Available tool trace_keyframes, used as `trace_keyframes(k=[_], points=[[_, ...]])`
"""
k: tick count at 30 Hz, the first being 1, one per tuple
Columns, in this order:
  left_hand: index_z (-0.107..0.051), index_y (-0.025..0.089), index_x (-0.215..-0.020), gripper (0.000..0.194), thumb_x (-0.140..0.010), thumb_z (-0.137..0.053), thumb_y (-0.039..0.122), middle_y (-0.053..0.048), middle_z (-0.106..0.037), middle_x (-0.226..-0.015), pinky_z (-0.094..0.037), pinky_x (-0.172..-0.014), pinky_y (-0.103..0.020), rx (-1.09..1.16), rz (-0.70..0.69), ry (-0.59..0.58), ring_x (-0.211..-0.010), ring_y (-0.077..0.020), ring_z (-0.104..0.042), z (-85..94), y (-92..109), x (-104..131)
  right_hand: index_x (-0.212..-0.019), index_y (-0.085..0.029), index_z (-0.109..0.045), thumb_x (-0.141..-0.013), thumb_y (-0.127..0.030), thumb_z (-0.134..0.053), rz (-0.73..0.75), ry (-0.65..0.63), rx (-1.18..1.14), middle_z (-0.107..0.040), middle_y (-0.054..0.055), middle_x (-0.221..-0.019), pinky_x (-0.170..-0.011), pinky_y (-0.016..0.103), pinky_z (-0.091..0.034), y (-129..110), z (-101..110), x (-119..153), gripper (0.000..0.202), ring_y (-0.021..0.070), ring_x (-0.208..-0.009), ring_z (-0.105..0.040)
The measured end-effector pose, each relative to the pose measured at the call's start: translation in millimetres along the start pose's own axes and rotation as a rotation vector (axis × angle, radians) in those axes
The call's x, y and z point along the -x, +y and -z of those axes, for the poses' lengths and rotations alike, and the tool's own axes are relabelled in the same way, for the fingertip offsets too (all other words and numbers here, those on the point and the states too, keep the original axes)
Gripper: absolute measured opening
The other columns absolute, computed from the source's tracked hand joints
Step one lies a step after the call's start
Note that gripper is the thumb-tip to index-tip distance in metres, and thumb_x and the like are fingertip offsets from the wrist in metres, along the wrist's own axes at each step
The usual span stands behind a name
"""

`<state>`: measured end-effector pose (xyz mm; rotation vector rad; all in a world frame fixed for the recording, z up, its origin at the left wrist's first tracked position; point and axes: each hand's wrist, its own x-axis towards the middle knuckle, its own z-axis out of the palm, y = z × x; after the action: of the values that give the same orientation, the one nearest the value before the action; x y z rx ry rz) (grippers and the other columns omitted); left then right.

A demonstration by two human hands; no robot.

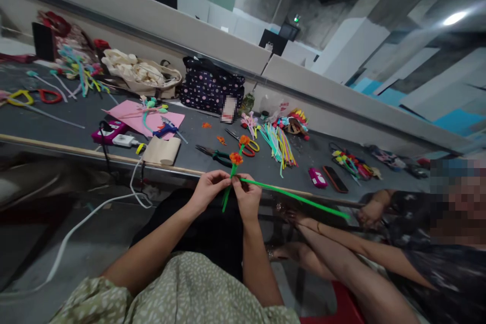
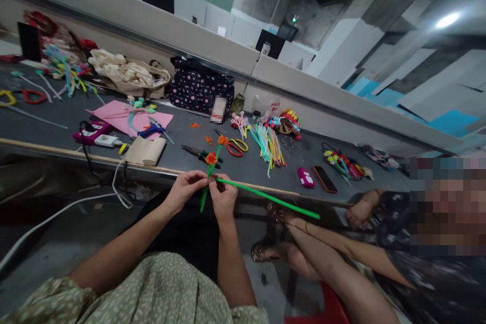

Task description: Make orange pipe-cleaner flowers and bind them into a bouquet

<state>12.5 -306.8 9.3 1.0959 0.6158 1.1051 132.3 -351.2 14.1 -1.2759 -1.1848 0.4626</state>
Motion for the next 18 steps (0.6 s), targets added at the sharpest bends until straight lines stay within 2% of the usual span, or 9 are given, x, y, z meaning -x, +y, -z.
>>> trace_keyframes(k=[3,9,14,18], points=[[-0.068,0.013,-0.077,0.024,-0.067,-0.075,0.034,-0.001,-0.064,-0.071,-0.042,-0.065,-0.022,-0.016,-0.029,0.009,-0.065,-0.0109,-0.054,1.5,-0.6,0.8,-0.081,-0.016,-0.066,-0.080,-0.032,-0.061,0.013,-0.015,0.041,-0.064,0.001,-0.073,-0.060,0.024,-0.045,0.0,-1.9,0.7,0.017,0.0127,-0.061,-0.056],[-0.068,0.014,-0.080,0.023,-0.070,-0.073,0.034,-0.002,-0.064,-0.073,-0.043,-0.066,-0.023,-0.085,-0.098,0.006,-0.067,-0.0126,-0.055,2.0,-4.3,1.4,-0.080,-0.017,-0.065,-0.082,-0.032,-0.060,0.093,0.035,0.162,-0.064,0.002,-0.075,-0.066,0.026,-0.047,-1.3,-2.1,2.4,0.016,0.0147,-0.067,-0.058],[-0.069,0.014,-0.079,0.020,-0.074,-0.070,0.034,-0.003,-0.064,-0.076,-0.043,-0.069,-0.024,-0.057,-0.092,-0.030,-0.071,-0.0137,-0.055,3.1,0.2,1.5,-0.082,-0.018,-0.066,-0.082,-0.030,-0.059,0.123,-0.011,0.195,-0.064,0.003,-0.077,-0.065,0.027,-0.047,-2.5,-0.7,2.0,0.014,0.0155,-0.068,-0.058],[-0.067,0.014,-0.075,0.018,-0.073,-0.070,0.031,-0.001,-0.062,-0.071,-0.040,-0.065,-0.022,0.028,-0.039,-0.039,-0.065,-0.0110,-0.051,4.5,3.9,2.3,-0.080,-0.018,-0.065,-0.083,-0.028,-0.058,0.157,-0.014,0.217,-0.064,0.002,-0.076,-0.068,0.028,-0.047,-5.5,-2.9,1.1,0.012,0.0156,-0.070,-0.058]])
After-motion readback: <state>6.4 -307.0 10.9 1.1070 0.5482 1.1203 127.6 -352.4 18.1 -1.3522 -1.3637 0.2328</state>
